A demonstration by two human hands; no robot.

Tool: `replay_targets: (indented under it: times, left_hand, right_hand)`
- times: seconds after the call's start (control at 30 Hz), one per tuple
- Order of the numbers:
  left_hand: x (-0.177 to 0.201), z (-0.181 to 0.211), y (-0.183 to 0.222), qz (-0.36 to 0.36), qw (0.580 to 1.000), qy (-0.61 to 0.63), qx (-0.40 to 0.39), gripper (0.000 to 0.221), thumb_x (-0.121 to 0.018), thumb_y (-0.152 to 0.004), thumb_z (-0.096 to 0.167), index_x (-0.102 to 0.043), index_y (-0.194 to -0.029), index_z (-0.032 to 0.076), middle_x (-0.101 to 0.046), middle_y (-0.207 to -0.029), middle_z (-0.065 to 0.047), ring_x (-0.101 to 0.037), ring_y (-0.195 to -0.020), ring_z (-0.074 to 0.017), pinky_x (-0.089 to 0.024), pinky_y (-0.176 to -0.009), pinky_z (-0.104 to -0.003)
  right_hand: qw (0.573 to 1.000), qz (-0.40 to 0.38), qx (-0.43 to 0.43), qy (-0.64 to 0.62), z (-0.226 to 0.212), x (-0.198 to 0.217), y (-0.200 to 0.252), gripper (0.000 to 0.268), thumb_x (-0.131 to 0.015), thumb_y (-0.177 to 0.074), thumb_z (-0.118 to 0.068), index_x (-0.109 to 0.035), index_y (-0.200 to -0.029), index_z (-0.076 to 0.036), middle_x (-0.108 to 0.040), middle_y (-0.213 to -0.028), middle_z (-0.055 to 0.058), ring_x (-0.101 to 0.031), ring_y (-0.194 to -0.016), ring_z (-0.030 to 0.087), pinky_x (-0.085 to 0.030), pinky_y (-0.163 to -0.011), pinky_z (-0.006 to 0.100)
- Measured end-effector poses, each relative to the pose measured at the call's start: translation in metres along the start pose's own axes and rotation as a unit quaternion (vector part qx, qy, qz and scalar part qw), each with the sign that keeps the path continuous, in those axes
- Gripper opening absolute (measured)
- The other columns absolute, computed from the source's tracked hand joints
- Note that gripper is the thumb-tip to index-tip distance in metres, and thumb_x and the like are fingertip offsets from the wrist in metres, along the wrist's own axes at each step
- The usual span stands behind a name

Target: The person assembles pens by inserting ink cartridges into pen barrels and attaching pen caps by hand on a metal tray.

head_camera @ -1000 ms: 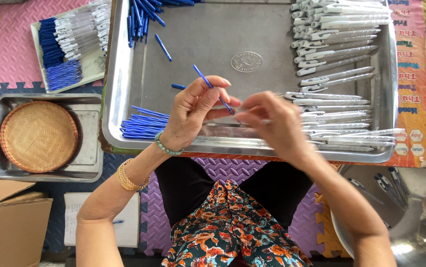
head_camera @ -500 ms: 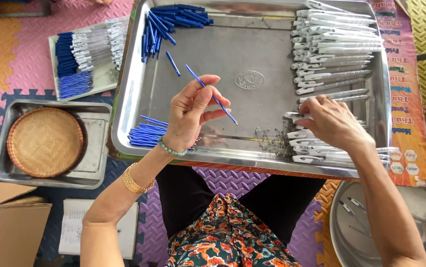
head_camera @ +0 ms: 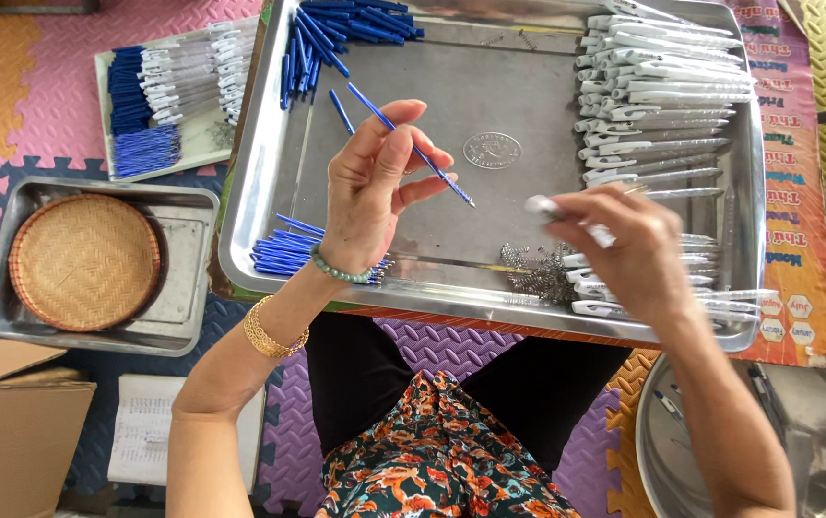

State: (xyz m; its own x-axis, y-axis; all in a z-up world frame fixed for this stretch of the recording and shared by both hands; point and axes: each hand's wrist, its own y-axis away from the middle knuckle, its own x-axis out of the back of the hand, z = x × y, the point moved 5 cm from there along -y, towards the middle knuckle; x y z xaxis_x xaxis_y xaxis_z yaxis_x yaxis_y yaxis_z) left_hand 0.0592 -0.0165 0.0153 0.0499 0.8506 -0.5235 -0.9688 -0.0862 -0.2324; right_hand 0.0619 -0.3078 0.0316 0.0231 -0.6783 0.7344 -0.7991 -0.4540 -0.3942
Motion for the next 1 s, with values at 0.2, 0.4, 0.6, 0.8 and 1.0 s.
replay_targets:
  times: [0.2,0.4,0.6,0.8,1.0]
  left_hand:
    - [-0.005,0.006,0.004,-0.006,1.000,-0.014,-0.015,0.034,-0.061,-0.119,0.027,-0.065,-0.148,0.010,-0.074,-0.112,-0.012,-0.081,-0.114,-0.0290,-0.074,-0.095,-0.050]
    - [-0.008,0.014,0.010,-0.013,0.999,-0.039,-0.033,0.033,-0.062,-0.119,0.025,-0.066,-0.148,0.010,-0.074,-0.111,-0.014,-0.082,-0.114,-0.0309,-0.073,-0.095,-0.053]
    - [-0.015,0.025,0.011,-0.086,0.960,-0.249,-0.094,0.025,-0.072,-0.113,0.021,-0.077,-0.136,0.010,-0.080,-0.120,-0.013,-0.079,-0.122,-0.0261,-0.070,-0.098,-0.042]
    - [0.021,0.013,0.020,-0.119,0.977,-0.173,-0.043,0.088,-0.098,-0.094,0.010,-0.050,-0.168,0.016,-0.068,-0.154,-0.008,-0.066,-0.144,-0.0246,-0.060,-0.116,-0.037]
    - [0.071,0.037,0.023,-0.056,0.976,-0.208,-0.015,0.059,-0.077,-0.109,0.003,-0.052,-0.162,0.013,-0.080,-0.133,-0.018,-0.081,-0.119,-0.0240,-0.074,-0.110,-0.044]
  right_hand:
    - [0.997,0.009,0.025,-0.074,-0.050,-0.025,-0.017,0.021,-0.091,-0.097,-0.012,-0.086,-0.117,-0.009,-0.081,-0.102,0.012,-0.079,-0.088,0.029,-0.062,-0.077,0.041]
    - [0.996,0.015,0.018,-0.090,-0.068,-0.037,-0.025,0.020,-0.092,-0.097,-0.015,-0.086,-0.115,-0.011,-0.080,-0.099,0.007,-0.078,-0.082,0.023,-0.062,-0.073,0.036]
    - [0.986,0.031,0.006,-0.166,-0.088,-0.053,-0.048,0.020,-0.092,-0.098,-0.009,-0.085,-0.116,-0.009,-0.079,-0.091,0.008,-0.080,-0.081,0.026,-0.065,-0.074,0.034]
    - [0.974,0.053,-0.044,-0.216,-0.097,-0.080,-0.093,0.021,-0.098,-0.096,-0.015,-0.082,-0.108,-0.008,-0.077,-0.079,0.003,-0.075,-0.069,0.014,-0.064,-0.066,0.030]
    - [0.946,-0.049,-0.139,-0.288,-0.064,-0.132,-0.123,0.030,-0.054,-0.108,0.003,-0.077,-0.120,-0.012,-0.079,-0.104,0.005,-0.068,-0.068,0.009,-0.052,-0.057,0.024]
